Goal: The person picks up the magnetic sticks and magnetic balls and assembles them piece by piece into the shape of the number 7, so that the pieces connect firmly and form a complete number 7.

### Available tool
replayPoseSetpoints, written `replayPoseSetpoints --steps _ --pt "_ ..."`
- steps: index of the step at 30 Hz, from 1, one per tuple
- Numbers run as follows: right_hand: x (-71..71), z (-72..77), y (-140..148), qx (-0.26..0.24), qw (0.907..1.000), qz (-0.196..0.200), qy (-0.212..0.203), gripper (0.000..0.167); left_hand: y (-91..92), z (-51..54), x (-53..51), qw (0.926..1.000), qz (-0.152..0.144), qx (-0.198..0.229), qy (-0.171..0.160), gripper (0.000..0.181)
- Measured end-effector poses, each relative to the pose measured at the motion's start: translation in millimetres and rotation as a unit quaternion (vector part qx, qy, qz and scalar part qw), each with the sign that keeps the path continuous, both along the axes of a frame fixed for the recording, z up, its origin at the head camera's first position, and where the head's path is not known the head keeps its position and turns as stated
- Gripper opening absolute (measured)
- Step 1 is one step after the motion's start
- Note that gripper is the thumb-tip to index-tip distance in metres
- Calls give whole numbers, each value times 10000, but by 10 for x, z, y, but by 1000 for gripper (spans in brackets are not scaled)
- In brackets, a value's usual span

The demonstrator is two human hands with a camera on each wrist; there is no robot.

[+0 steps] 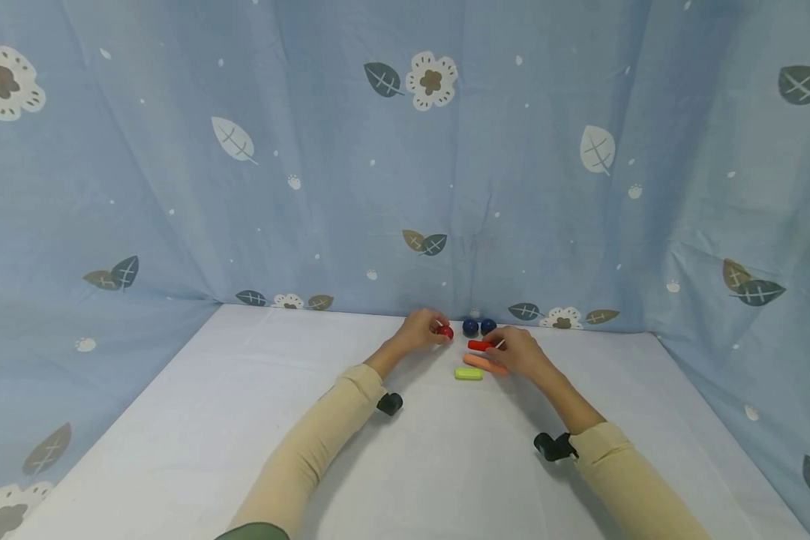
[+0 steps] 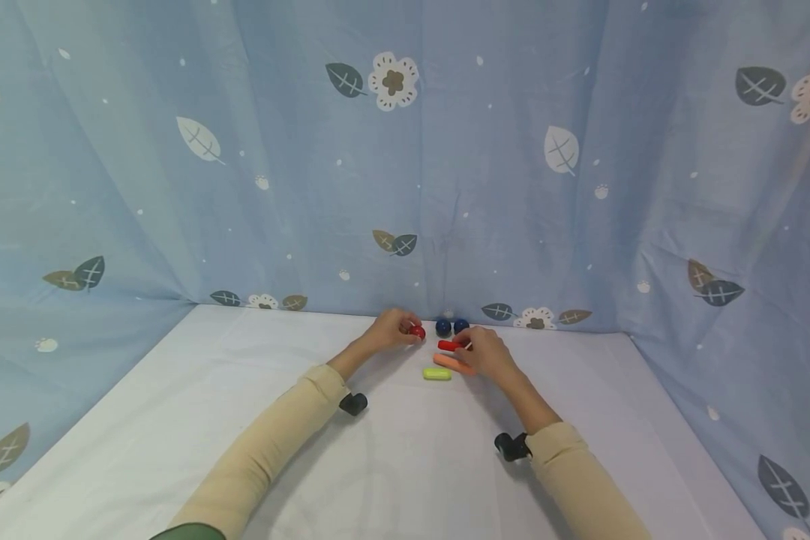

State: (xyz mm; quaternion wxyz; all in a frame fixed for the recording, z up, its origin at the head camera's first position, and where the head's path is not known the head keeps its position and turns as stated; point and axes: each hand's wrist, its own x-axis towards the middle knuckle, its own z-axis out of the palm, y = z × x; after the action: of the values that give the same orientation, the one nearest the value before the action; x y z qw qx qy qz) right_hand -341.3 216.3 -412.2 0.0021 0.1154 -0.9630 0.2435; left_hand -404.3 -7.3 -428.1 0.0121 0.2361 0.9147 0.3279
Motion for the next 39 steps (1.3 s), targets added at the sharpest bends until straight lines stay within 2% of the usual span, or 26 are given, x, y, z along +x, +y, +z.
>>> replayPoseSetpoints --steps 10,19,28,39 --pt "71 50 -27 29 9999 53 88 26 -49 -36 -18 9997 -16 134 -204 33" --pt "84 46 -15 46 9998 147 136 25 -102 -17 -14 9996 -52 88 -245 34" --pt "143 50 -57 40 9998 176 65 23 -179 21 43 9998 -128 30 -150 32" --pt "234 59 -76 -21 9999 150 56 23 -266 16 96 9997 -191 17 -130 32"
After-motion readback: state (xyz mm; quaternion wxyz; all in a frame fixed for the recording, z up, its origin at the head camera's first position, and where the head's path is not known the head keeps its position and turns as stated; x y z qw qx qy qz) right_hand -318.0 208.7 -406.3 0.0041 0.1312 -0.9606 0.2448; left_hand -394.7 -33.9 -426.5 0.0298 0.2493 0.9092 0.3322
